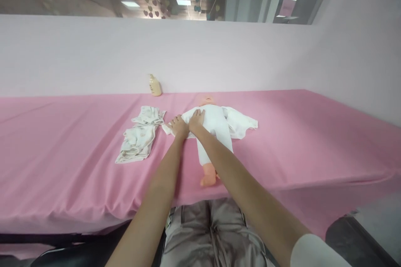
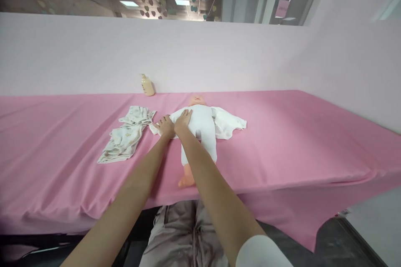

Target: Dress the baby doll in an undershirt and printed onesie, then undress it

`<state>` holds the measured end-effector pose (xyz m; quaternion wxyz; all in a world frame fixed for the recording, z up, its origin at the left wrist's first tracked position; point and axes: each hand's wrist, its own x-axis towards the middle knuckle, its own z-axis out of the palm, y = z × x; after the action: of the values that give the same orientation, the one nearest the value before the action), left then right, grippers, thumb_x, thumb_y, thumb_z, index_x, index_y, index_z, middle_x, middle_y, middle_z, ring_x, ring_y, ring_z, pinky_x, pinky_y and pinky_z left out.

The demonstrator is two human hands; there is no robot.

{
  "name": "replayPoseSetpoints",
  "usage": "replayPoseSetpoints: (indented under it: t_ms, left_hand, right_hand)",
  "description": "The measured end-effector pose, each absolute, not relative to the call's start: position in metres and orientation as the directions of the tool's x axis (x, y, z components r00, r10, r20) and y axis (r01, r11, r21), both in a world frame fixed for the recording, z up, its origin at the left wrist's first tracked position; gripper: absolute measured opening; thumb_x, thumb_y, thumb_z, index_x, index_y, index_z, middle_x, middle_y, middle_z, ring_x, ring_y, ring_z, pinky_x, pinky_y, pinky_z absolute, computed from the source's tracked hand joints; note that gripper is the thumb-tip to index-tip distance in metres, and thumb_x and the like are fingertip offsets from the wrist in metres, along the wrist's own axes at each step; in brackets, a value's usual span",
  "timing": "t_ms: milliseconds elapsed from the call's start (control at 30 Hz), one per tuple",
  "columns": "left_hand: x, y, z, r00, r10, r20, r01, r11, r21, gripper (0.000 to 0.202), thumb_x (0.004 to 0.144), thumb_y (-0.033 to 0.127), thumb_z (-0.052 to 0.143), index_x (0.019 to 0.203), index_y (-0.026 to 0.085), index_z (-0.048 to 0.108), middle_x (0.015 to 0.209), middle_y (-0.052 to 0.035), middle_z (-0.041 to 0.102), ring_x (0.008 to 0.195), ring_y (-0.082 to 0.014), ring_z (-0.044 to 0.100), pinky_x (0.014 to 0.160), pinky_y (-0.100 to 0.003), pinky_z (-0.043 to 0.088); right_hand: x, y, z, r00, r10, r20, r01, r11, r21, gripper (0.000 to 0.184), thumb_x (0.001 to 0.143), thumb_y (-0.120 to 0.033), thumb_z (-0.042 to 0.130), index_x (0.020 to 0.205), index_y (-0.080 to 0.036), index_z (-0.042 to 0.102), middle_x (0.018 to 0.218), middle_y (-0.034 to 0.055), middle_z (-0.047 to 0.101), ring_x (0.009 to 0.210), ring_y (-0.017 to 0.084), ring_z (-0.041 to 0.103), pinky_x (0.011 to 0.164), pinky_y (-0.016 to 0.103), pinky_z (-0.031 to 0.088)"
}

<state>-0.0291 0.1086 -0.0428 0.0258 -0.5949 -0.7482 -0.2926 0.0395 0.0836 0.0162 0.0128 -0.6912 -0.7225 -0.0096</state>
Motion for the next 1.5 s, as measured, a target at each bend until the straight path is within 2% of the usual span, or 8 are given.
replayPoseSetpoints:
  t_ms: [133, 433, 567, 767, 1033, 1200, 1300, 1500]
  left_hand:
    - [-0.022, 0.109, -0.042, -0.316, 0.855, 0.412, 0.917, 0.162, 0.366, 0.042, 0.082, 0.032, 0.042, 0.119, 0.013, 0.049, 0.122, -0.0189, 0.053, 0.117, -0.0366, 0.044, 0.104, -0.06, 0.017]
    - [-0.024, 0.096, -0.035, -0.261, 0.88, 0.398, 0.894, 0.065, 0.443, 0.047, 0.073, 0.024, 0.05, 0.119, 0.015, 0.05, 0.122, -0.0168, 0.056, 0.116, -0.0335, 0.046, 0.102, -0.054, 0.02]
    - [-0.027, 0.091, -0.033, -0.276, 0.876, 0.395, 0.861, 0.043, 0.507, 0.044, 0.074, 0.022, 0.048, 0.118, 0.019, 0.053, 0.12, -0.0144, 0.059, 0.116, -0.0326, 0.047, 0.102, -0.057, 0.018]
    - [-0.037, 0.083, -0.032, -0.458, 0.829, 0.323, 0.751, 0.166, 0.639, 0.038, 0.076, 0.024, 0.048, 0.112, 0.021, 0.059, 0.113, -0.0139, 0.062, 0.112, -0.034, 0.048, 0.091, -0.053, 0.029]
    - [-0.021, 0.061, -0.024, -0.126, 0.821, 0.557, 0.892, -0.152, 0.425, 0.032, 0.08, 0.02, 0.044, 0.108, 0.021, 0.061, 0.125, -0.0107, 0.053, 0.118, -0.0292, 0.042, 0.101, -0.047, 0.026]
    - [0.014, 0.053, -0.032, 0.02, 0.868, 0.495, 0.496, -0.439, 0.749, 0.029, 0.088, 0.032, 0.039, 0.097, 0.018, 0.062, 0.105, -0.0078, 0.063, 0.099, -0.0187, 0.057, 0.093, -0.031, 0.042]
    - [0.035, 0.052, -0.042, -0.013, 0.947, 0.322, 0.195, -0.314, 0.929, 0.033, 0.084, 0.041, 0.045, 0.102, 0.017, 0.058, 0.104, -0.0071, 0.064, 0.098, -0.0182, 0.059, 0.09, -0.031, 0.046]
    - [0.045, 0.045, -0.037, 0.201, 0.959, 0.199, -0.118, -0.177, 0.977, 0.063, 0.07, 0.033, 0.065, 0.129, 0.022, 0.044, 0.123, -0.0085, 0.058, 0.105, -0.0215, 0.06, 0.09, -0.038, 0.05]
  right_hand:
    - [0.043, 0.107, 0.02, -0.093, 0.995, 0.036, 0.996, 0.093, 0.018, 0.067, 0.082, -0.018, 0.049, 0.143, -0.002, 0.027, 0.151, 0.0205, 0.017, 0.142, 0.034, 0.006, 0.108, 0.059, -0.014]
    - [0.06, 0.125, 0.023, 0.001, 0.988, 0.154, 1.0, 0.001, -0.013, 0.061, 0.077, -0.025, 0.057, 0.136, -0.015, 0.044, 0.142, 0.0189, 0.038, 0.135, 0.042, 0.021, 0.1, 0.073, 0.0]
    - [0.07, 0.12, 0.025, 0.017, 0.975, 0.221, 0.992, 0.011, -0.126, 0.05, 0.081, -0.021, 0.054, 0.13, -0.018, 0.051, 0.136, 0.0161, 0.046, 0.133, 0.038, 0.026, 0.1, 0.071, 0.004]
    - [0.114, 0.117, 0.04, 0.258, 0.91, 0.326, 0.878, -0.08, -0.472, 0.048, 0.082, -0.016, 0.046, 0.13, -0.021, 0.05, 0.134, 0.0119, 0.048, 0.131, 0.033, 0.029, 0.102, 0.068, 0.01]
    - [0.144, 0.11, 0.042, 0.402, 0.815, 0.417, 0.801, -0.092, -0.592, 0.048, 0.083, -0.019, 0.037, 0.13, -0.019, 0.046, 0.135, 0.0131, 0.045, 0.128, 0.031, 0.029, 0.101, 0.067, 0.015]
    - [0.135, 0.109, 0.035, 0.35, 0.847, 0.401, 0.838, -0.092, -0.538, 0.051, 0.08, -0.019, 0.041, 0.13, -0.024, 0.045, 0.137, 0.0075, 0.045, 0.13, 0.029, 0.027, 0.103, 0.067, 0.011]
    - [0.136, 0.11, 0.033, 0.338, 0.861, 0.381, 0.859, -0.117, -0.499, 0.054, 0.08, -0.022, 0.041, 0.133, -0.028, 0.041, 0.14, 0.0048, 0.043, 0.132, 0.027, 0.026, 0.105, 0.064, 0.01]
    - [0.134, 0.105, 0.03, 0.351, 0.865, 0.36, 0.87, -0.158, -0.468, 0.058, 0.078, -0.028, 0.044, 0.136, -0.02, 0.039, 0.142, 0.0086, 0.04, 0.134, 0.031, 0.023, 0.106, 0.063, 0.011]
